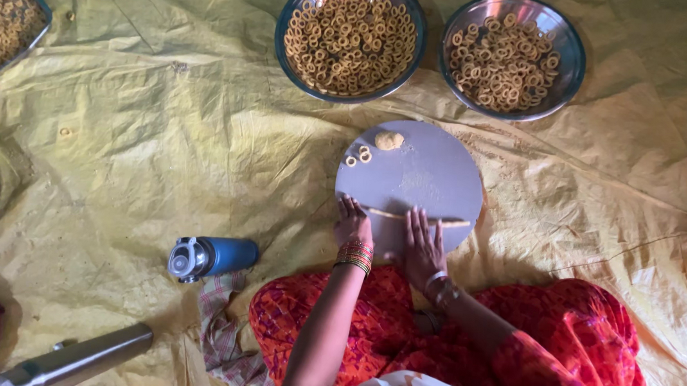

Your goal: The person sits on a yellow tarp and shapes dough into small ring-shaped snacks. They roll small pieces of dough into thin ropes, then join the ends to form rings, placing the finished pieces onto a round board.

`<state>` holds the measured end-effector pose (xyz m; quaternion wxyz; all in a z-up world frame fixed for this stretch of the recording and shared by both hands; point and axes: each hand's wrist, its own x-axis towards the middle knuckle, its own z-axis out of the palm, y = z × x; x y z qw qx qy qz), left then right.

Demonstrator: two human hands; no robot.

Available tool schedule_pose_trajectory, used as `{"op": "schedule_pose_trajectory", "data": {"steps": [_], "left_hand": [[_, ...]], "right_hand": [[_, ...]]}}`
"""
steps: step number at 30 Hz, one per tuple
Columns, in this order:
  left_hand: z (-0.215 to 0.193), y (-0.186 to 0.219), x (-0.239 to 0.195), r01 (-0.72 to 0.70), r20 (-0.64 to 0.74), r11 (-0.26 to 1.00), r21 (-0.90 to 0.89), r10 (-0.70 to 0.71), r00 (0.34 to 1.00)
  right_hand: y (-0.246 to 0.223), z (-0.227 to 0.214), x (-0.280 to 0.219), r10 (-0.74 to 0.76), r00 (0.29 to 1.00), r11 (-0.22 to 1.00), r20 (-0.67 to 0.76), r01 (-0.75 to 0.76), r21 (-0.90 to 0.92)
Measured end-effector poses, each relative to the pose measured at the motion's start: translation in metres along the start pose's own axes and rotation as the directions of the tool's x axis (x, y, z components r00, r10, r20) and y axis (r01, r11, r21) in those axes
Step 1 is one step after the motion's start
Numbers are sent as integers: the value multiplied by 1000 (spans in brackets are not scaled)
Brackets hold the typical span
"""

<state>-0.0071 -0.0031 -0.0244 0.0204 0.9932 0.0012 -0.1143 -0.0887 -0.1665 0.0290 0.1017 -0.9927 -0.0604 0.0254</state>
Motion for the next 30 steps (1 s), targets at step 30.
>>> {"op": "schedule_pose_trajectory", "data": {"steps": [30], "left_hand": [[-27, 12, -4, 30, -71, 998, 51, -27, 997]], "right_hand": [[70, -45, 109, 281, 957, 958, 70, -275, -83]]}}
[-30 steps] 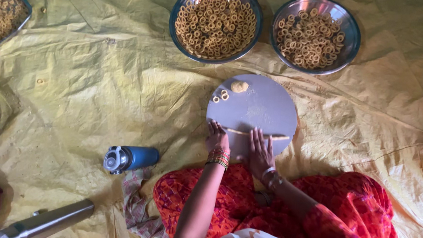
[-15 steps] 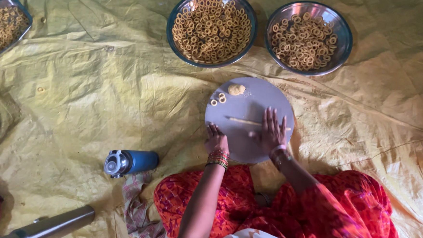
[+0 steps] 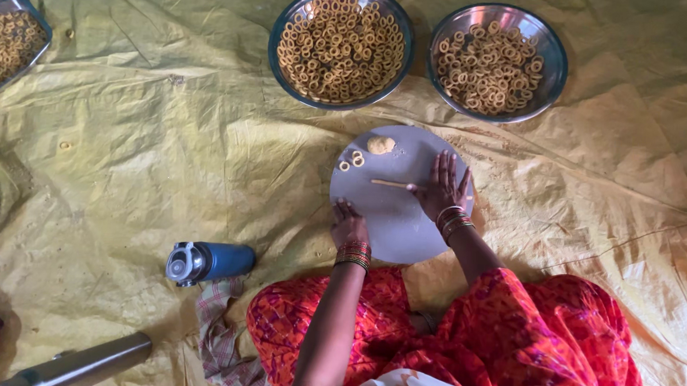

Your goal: The person sits on a yellow tarp and shapes dough into small ring-shaped snacks. They roll small pieces of dough into thin ropes, then join the ends to form rings, placing the finished pieces onto a round board.

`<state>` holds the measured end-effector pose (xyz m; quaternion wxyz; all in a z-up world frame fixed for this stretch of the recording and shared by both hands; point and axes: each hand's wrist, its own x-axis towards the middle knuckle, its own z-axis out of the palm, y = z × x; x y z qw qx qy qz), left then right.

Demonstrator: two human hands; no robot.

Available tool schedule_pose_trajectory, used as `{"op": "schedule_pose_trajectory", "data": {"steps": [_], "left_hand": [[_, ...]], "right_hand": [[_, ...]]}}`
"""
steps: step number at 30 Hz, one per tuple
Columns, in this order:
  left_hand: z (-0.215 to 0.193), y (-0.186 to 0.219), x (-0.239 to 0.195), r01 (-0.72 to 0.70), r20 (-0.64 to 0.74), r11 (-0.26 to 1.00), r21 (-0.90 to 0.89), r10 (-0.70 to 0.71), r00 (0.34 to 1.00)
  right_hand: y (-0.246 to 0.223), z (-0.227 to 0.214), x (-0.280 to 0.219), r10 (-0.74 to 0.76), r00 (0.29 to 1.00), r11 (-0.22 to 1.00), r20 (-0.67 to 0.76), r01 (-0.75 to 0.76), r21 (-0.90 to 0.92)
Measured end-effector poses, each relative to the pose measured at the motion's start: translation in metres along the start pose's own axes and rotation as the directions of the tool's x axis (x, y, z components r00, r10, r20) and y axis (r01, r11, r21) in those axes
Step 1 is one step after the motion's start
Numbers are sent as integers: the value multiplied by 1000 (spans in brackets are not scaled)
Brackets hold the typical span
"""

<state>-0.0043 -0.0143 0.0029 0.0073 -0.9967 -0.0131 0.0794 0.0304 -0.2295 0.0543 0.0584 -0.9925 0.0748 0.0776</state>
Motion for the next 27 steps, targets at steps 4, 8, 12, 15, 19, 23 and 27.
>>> {"op": "schedule_pose_trajectory", "data": {"steps": [4, 8, 12, 15, 19, 23, 27], "left_hand": [[16, -1, 5, 0, 107, 999, -43, 5, 994], [24, -6, 4, -23, 25, 998, -56, 24, 999], [8, -4, 3, -14, 71, 999, -29, 16, 997], [-21, -2, -3, 6, 78, 998, -59, -1, 997], [-54, -3, -7, -13, 348, 999, -39, 25, 937], [-37, -2, -6, -1, 208, 999, -37, 9, 978], [2, -5, 1, -13, 98, 998, -55, 18, 995]], "right_hand": [[-2, 6, -40, -81, 997, 996, 11, 82, -32], [0, 8, -128, -175, 971, 982, 164, 184, -38], [-4, -2, -128, -156, 954, 973, 257, 193, -124], [-3, -12, -66, -95, 979, 988, 181, 115, -104], [-3, -21, -13, 41, 993, 999, 109, -42, 14], [-5, -19, -46, 2, 994, 1000, 108, -1, -14], [-3, -11, -123, -94, 953, 978, 287, 142, -152]]}}
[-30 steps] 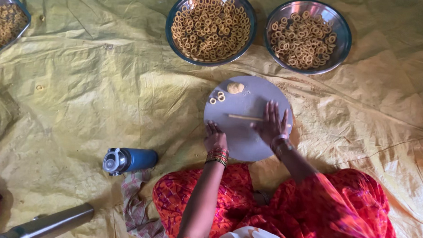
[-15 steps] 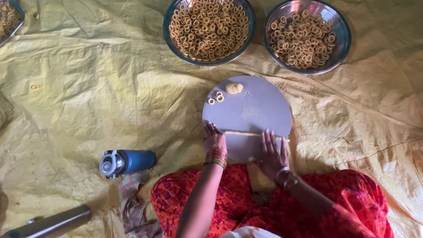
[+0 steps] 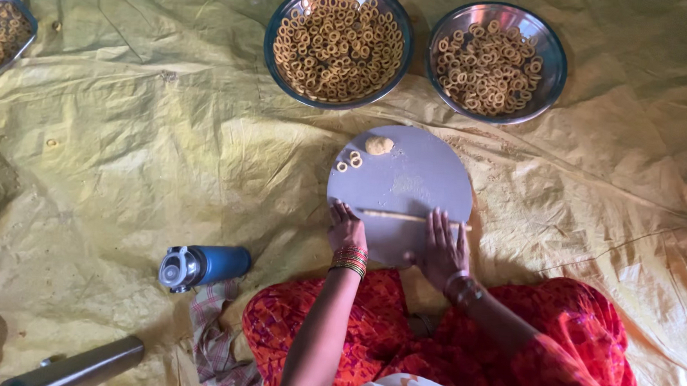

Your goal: The person sits on a yellow tarp and shapes dough into small ring-shaped snacks. They roll small pieces of dough into thin ropes, then join the ends to form rings, placing the finished pieces onto a round board.

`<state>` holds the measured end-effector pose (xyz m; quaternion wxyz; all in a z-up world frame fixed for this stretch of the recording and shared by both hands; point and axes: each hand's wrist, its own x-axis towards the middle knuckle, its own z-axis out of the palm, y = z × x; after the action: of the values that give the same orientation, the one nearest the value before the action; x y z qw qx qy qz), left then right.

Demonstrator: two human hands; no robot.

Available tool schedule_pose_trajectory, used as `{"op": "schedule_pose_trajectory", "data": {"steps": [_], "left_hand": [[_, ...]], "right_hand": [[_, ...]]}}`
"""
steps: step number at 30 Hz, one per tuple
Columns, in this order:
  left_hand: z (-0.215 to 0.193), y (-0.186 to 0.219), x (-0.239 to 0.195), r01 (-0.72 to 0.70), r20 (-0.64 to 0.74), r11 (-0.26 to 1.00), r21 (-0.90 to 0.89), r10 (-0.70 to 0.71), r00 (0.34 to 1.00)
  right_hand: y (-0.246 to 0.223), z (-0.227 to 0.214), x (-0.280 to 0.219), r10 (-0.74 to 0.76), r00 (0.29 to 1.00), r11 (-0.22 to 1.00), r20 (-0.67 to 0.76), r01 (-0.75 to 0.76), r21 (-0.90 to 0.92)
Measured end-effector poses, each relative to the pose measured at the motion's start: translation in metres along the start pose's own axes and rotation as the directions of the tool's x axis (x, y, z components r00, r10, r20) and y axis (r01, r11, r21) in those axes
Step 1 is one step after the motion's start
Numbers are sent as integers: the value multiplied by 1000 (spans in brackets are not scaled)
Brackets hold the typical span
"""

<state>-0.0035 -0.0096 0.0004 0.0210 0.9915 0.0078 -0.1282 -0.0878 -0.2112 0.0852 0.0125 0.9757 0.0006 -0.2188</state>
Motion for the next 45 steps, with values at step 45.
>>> {"op": "schedule_pose_trajectory", "data": {"steps": [45], "left_hand": [[19, -7, 5, -21, -54, 997, -74, 17, 998]], "right_hand": [[-47, 42, 11, -41, 973, 990, -227, 70, 120]]}}
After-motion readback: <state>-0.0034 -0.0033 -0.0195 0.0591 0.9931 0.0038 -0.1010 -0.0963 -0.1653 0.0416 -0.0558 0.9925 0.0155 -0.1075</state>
